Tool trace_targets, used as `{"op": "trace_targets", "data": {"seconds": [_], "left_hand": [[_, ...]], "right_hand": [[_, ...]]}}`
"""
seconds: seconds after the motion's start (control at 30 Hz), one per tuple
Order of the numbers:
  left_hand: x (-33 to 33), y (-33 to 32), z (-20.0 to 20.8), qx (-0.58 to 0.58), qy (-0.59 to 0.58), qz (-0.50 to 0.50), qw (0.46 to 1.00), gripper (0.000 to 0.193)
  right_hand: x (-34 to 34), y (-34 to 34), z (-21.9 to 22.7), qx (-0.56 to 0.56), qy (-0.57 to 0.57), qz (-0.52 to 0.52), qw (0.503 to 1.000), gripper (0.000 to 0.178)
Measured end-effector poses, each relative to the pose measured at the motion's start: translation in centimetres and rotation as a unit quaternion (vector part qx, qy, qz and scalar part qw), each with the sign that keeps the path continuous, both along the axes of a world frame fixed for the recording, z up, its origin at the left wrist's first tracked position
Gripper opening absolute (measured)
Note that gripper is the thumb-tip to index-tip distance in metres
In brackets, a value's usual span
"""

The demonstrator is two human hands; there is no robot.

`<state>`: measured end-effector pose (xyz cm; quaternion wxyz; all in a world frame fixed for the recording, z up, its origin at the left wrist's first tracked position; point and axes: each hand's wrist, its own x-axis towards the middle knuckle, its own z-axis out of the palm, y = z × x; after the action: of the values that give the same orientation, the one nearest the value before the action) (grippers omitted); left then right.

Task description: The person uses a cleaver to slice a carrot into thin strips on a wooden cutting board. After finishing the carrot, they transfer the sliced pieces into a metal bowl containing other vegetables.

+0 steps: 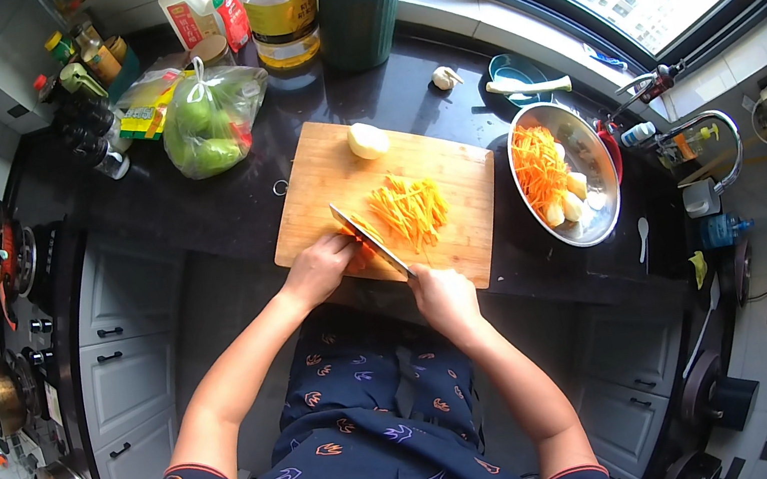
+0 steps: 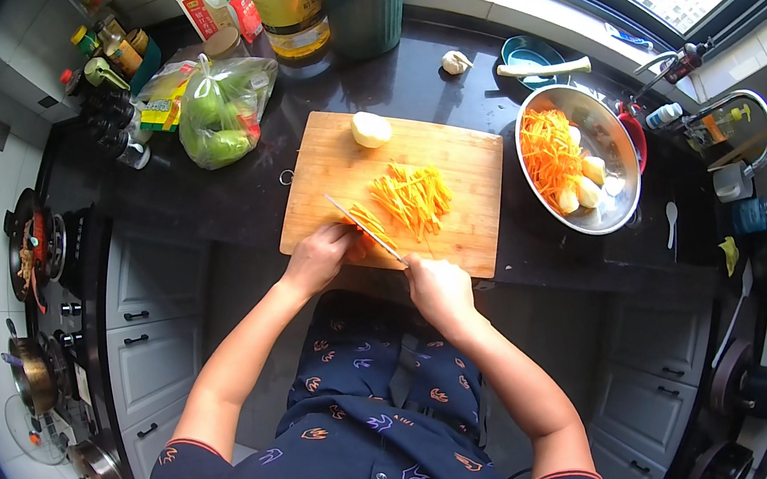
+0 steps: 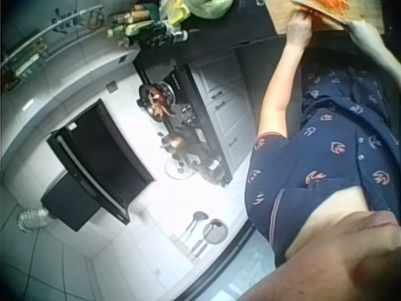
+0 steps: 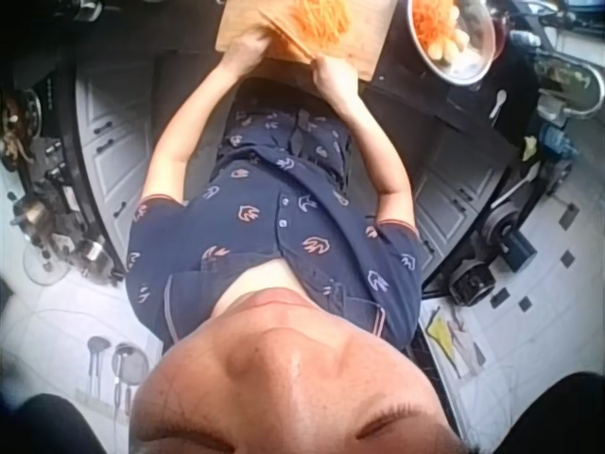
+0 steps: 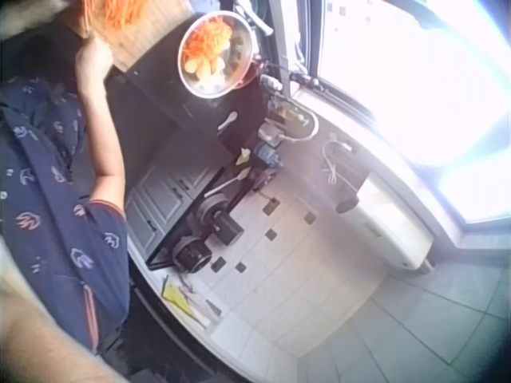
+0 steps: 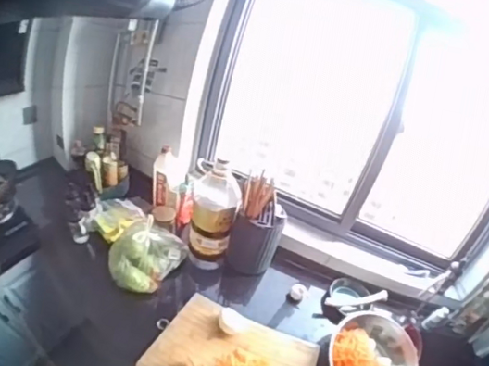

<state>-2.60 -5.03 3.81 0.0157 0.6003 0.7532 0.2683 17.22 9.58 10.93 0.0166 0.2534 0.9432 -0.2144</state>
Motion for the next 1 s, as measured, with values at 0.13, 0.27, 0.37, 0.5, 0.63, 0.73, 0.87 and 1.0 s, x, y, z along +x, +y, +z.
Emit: {"op": "trace_targets", "data": {"seconds": [0.13, 0.27, 0.37, 0.5, 0.63, 0.73, 0.87, 1.0], "left_hand": [[0.0, 0.1, -0.1, 0.006, -0.015, 0.002, 1.0, 0.022], [-0.2, 0.2, -0.3, -0.001, -0.015, 0.004, 1.0, 0.02], [-0.2, 0.5, -0.2, -0.004, -0.014, 0.004, 1.0, 0.021], [0.1, 0.1, 0.1, 0.001, -0.024, 0.002, 1.0, 0.023], [0.7, -0.2, 0.3, 0.05, 0.004, 0.01, 0.999, 0.024], [0.6, -0.5, -0.2, 0.023, 0.004, 0.007, 1.0, 0.022], [0.5, -0.4, -0.3, 0.0, -0.005, -0.003, 1.0, 0.018], [0.5, -0.1, 0.1, 0.011, 0.009, -0.002, 1.0, 0.013]], "right_hand": [[-0.7, -0.6, 0.3, 0.0, -0.045, -0.002, 0.999, 0.009], [-1.4, -0.8, -0.2, 0.018, -0.043, 0.009, 0.999, 0.011], [-2.1, -0.2, -1.2, 0.013, -0.021, 0.013, 1.0, 0.011], [-1.5, 0.7, -1.1, -0.012, -0.001, 0.014, 1.0, 0.017], [-1.0, 0.1, -0.3, -0.013, -0.009, 0.004, 1.0, 0.018], [-0.7, -0.1, -0.3, -0.011, -0.015, 0.006, 1.0, 0.018], [-0.9, -0.3, -0.1, -0.011, -0.024, 0.003, 1.0, 0.017], [-1.8, -0.3, -0.3, -0.015, -0.037, 0.002, 0.999, 0.015]]}}
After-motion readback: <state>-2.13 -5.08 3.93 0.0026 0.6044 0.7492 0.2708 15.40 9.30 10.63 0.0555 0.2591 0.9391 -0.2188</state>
